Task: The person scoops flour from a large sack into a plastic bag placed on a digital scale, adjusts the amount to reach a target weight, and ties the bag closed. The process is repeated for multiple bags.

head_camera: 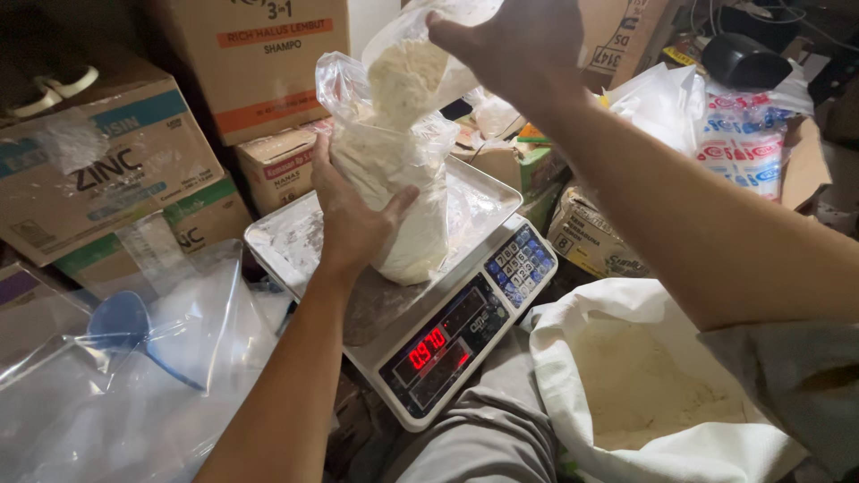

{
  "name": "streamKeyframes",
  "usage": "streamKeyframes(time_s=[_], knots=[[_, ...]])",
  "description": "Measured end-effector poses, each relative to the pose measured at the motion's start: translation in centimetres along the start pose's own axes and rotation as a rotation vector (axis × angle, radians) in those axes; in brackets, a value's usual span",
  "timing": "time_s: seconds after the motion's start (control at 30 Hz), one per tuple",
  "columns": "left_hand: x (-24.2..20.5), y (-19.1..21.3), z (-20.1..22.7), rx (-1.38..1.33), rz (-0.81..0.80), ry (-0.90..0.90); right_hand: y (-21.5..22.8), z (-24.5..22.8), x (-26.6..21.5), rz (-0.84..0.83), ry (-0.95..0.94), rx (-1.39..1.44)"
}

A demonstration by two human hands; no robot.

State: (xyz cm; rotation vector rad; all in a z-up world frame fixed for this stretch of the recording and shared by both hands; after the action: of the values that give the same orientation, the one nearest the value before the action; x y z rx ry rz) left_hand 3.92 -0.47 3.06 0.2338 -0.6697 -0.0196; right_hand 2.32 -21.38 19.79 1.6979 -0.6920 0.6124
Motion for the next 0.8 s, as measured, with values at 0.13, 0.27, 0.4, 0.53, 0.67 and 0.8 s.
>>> streamKeyframes(time_s=[0.13,0.27,0.4,0.53,0.67,0.8], knots=[[-0.1,0.1,-0.2,0.019,-0.002,-0.026,-0.8,0.0,0.1,0.243,0.237,-0.045],[-0.3,0.1,-0.3,0.015,0.009,-0.041,-1.4,0.7,0.1,0.302,0.272,-0.036],[-0.4,-0.1,-0.5,-0.002,0.006,-0.038,-1.5,1.1,0.0,0.322,0.283,-0.037],[-0.3,-0.1,-0.4,0.005,0.022,-0.064,-1.3,1.6,0.3,0.312,0.243,-0.043],[-0.5,0.2,-0.2,0.009,0.02,-0.078,-0.8,2.3,0.3,0.272,0.173,0.009],[-0.4,0.4,-0.2,0.019,0.007,-0.044,-0.3,3.8,-0.2,0.228,-0.094,0.219]])
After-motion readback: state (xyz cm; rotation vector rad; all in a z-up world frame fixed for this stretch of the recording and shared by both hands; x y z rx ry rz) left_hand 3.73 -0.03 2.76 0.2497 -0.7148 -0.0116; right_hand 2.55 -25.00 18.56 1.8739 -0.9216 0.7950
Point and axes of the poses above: each hand's wrist, its own x-axis towards the middle knuckle, its own y-axis out of the back of the hand, z = x × y, the point moved 5 cm from there along x, towards the middle knuckle
